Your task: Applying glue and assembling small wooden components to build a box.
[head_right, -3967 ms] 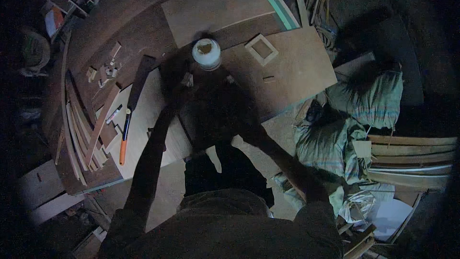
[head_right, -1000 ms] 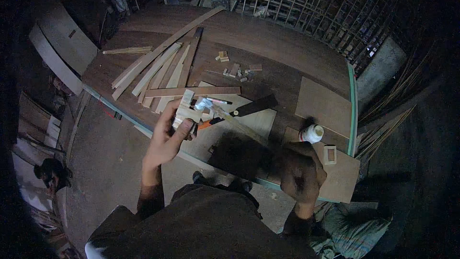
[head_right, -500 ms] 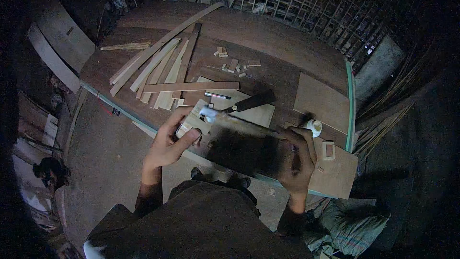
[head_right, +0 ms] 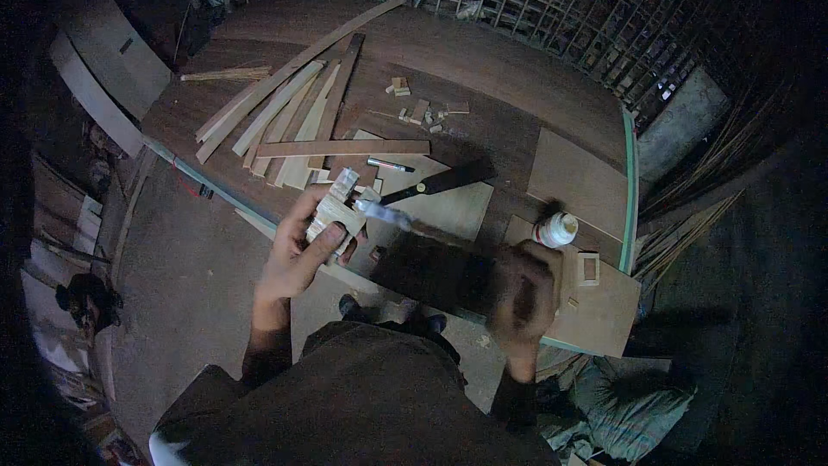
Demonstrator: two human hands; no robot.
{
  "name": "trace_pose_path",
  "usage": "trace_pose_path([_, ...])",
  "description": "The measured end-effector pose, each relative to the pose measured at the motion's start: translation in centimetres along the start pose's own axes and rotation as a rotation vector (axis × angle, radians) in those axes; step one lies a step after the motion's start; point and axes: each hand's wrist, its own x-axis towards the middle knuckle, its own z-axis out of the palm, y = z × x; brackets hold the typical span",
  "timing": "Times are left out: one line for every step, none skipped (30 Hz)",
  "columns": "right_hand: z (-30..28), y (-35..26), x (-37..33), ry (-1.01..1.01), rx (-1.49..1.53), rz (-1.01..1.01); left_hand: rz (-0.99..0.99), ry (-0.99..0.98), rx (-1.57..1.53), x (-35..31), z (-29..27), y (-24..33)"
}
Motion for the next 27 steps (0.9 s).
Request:
trace_pose_path([0.2,0.2,-0.3,0.001,-0.002,0.001,0.006,-0.003,0.001,0.0,0.1,-0.1])
trace_pose_path([0.3,0.4,-0.5,-0.012,-0.141,-0.092,0.006,-0.007,0.009,-0.1,0.2,-0.1])
trace_pose_path([0.4,0.6,-0.7,-0.017,-0.284,-0.158,-0.002,-0.007,0.009,-0.1,0.3,-0.1])
trace_pose_path([0.5,0.8,-0.9,-0.023,-0.284,-0.180,0.004,-0.017,0.015,-0.1,0.4,-0.1])
trace_pose_path([0.7,1.0,-1.1,-0.003,-0.364,-0.243,-0.009,-0.022,-0.036,-0.1,0.4,-0.1])
trace_pose_path([0.7,1.1,-1.2,0.016,-0.444,-0.308,-0.029,-0.025,-0.099,0.0,0.5,-0.1])
trace_pose_path([0.6,1.2,-1.3,0.017,-0.445,-0.308,-0.020,-0.027,-0.088,0.0,0.6,-0.1])
trace_pose_path([0.5,1.3,-1.5,0.023,-0.542,-0.355,-0.037,-0.026,-0.093,0.1,0.6,-0.2])
trace_pose_path([0.5,1.3,-1.6,0.023,-0.648,-0.397,-0.063,-0.025,-0.105,0.2,0.7,-0.3])
trace_pose_path([0.5,1.4,-1.6,0.031,-0.645,-0.400,-0.054,-0.032,-0.101,0.3,0.7,-0.4])
trace_pose_path([0.5,1.5,-1.6,0.036,-0.673,-0.398,-0.050,-0.034,-0.108,0.4,0.7,-0.5])
trace_pose_path([0.7,1.7,-1.6,0.040,-0.699,-0.397,-0.046,-0.034,-0.115,0.5,0.7,-0.6])
trace_pose_path([0.8,1.8,-1.5,0.041,-0.701,-0.396,-0.046,-0.037,-0.116,0.5,0.8,-0.7])
trace_pose_path([1.2,2.0,-1.4,0.127,-0.649,-0.300,-0.032,-0.032,-0.110,0.5,0.9,-0.8])
trace_pose_path([1.5,2.1,-1.2,0.213,-0.608,-0.217,-0.015,-0.023,-0.116,0.5,0.9,-0.8])
trace_pose_path([1.7,2.2,-1.1,0.211,-0.593,-0.205,-0.018,-0.026,-0.103,0.5,0.9,-0.8])
trace_pose_path([1.9,2.2,-1.1,0.255,-0.366,-0.142,-0.016,-0.001,-0.090,0.5,1.0,-0.7])
trace_pose_path([1.9,2.1,-1.0,0.272,-0.154,-0.067,-0.033,0.020,-0.081,0.4,1.1,-0.6])
trace_pose_path([1.9,1.9,-0.9,0.297,-0.138,-0.078,-0.013,0.024,-0.075,0.4,1.0,-0.5])
trace_pose_path([1.7,1.7,-0.9,0.206,-0.097,-0.024,-0.027,-0.011,-0.014,0.4,0.9,-0.3])
trace_pose_path([1.5,1.4,-0.8,0.128,-0.054,0.038,-0.043,-0.038,0.040,0.4,0.9,-0.1])
trace_pose_path([1.5,1.2,-0.7,0.113,-0.054,0.029,-0.039,-0.043,0.048,0.3,0.9,0.0])
trace_pose_path([1.5,1.0,-0.6,0.078,-0.018,0.015,-0.045,-0.056,0.077,0.2,1.0,0.1])
trace_pose_path([1.5,0.8,-0.4,0.044,0.005,0.038,-0.055,-0.072,0.091,0.1,1.1,0.2])
trace_pose_path([1.5,0.8,-0.1,0.042,0.018,0.002,-0.051,-0.068,0.105,0.1,1.1,0.3])
trace_pose_path([1.5,0.7,0.1,0.035,0.064,0.012,-0.052,-0.082,0.103,0.0,1.2,0.3])
trace_pose_path([1.5,0.7,0.3,0.024,0.102,0.033,-0.064,-0.093,0.098,0.0,1.2,0.3])
